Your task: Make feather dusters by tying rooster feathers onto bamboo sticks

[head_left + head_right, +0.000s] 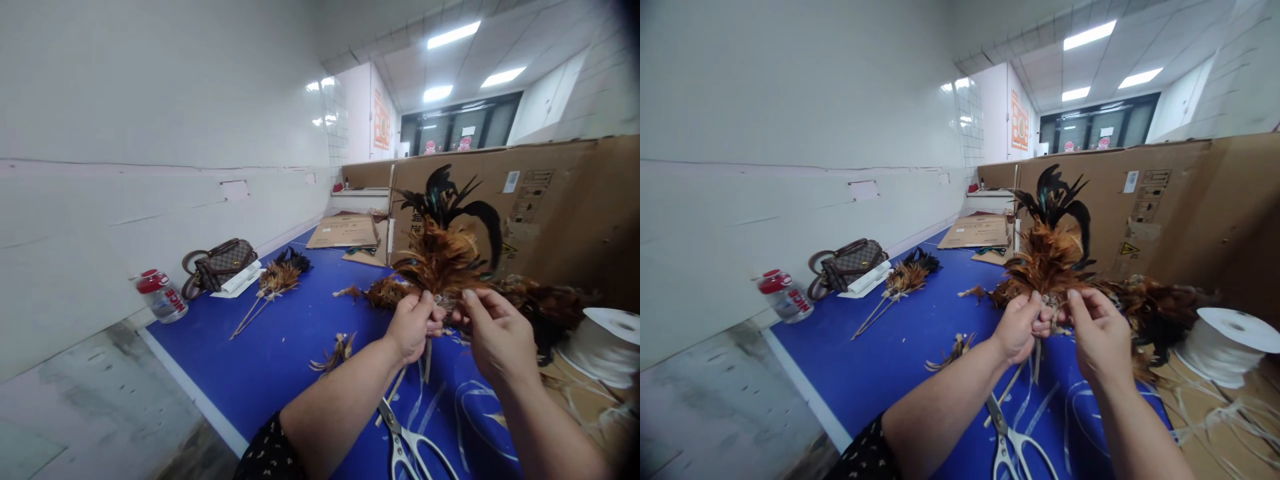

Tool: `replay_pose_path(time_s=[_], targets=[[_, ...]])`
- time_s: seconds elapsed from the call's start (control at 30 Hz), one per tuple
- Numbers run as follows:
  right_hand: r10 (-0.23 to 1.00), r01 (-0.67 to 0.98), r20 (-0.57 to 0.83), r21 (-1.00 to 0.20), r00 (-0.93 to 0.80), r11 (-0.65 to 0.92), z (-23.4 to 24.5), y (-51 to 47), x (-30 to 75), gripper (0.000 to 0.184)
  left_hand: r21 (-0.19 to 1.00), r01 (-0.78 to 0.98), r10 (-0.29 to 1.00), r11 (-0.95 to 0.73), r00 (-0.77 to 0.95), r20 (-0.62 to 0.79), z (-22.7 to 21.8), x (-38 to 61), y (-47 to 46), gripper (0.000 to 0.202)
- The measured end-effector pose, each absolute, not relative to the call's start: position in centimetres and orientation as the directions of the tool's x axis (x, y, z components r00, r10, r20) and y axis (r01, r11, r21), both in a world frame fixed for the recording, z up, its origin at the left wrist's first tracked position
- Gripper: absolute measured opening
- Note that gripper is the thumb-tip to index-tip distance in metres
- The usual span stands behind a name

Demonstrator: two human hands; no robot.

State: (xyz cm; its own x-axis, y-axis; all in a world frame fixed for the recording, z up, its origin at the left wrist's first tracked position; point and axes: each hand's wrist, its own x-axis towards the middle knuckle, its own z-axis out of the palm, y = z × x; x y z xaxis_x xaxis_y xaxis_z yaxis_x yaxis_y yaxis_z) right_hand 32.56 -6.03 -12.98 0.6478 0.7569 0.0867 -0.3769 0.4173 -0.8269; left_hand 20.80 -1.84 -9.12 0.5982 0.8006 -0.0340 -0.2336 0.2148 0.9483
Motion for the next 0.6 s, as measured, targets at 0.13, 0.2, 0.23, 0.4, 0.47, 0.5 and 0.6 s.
replay_pose_path(time_s=[0.13,0.2,0.23,0.4,0.47,0.5,0.6], targets=[[0.75,-0.403,0.079,-0.804,0.657,0.438,-13.5,-5.7,32.6,0.044,0.916,-0.297,0.781,0.271,0.624,-0.029,-8.5,20.5,-1.7,0.065],[0.782,-0.401,0.109,-0.81,0.614,0.428,-13.9,-5.5,32.5,0.039,0.901,-0.292,0.755,0.321,0.653,-0.057,-8.2,20.3,-1.7,0.061],[0.792,-0.386,0.134,-0.817,0.596,0.429,-14.1,-5.5,32.4,0.037,0.892,-0.287,0.745,0.348,0.662,-0.077,-8.1,20.2,-1.7,0.059],[0.815,-0.29,0.243,-0.849,0.527,0.441,-14.3,-5.5,32.2,0.037,0.858,-0.282,0.735,0.43,0.661,-0.151,-8.2,19.9,-1.4,0.056],[0.828,-0.311,0.23,-0.849,0.512,0.428,-14.2,-5.6,32.3,0.042,0.857,-0.277,0.732,0.434,0.663,-0.156,-8.5,19.9,-1.2,0.059],[0.831,-0.319,0.215,-0.851,0.514,0.417,-14.2,-5.6,32.3,0.044,0.861,-0.277,0.737,0.427,0.658,-0.153,-8.7,19.9,-1.2,0.06],[0.819,-0.303,0.197,-0.862,0.54,0.407,-14.6,-5.6,32.4,0.047,0.887,-0.29,0.785,0.359,0.608,-0.119,-9.6,20.2,-1.1,0.06]])
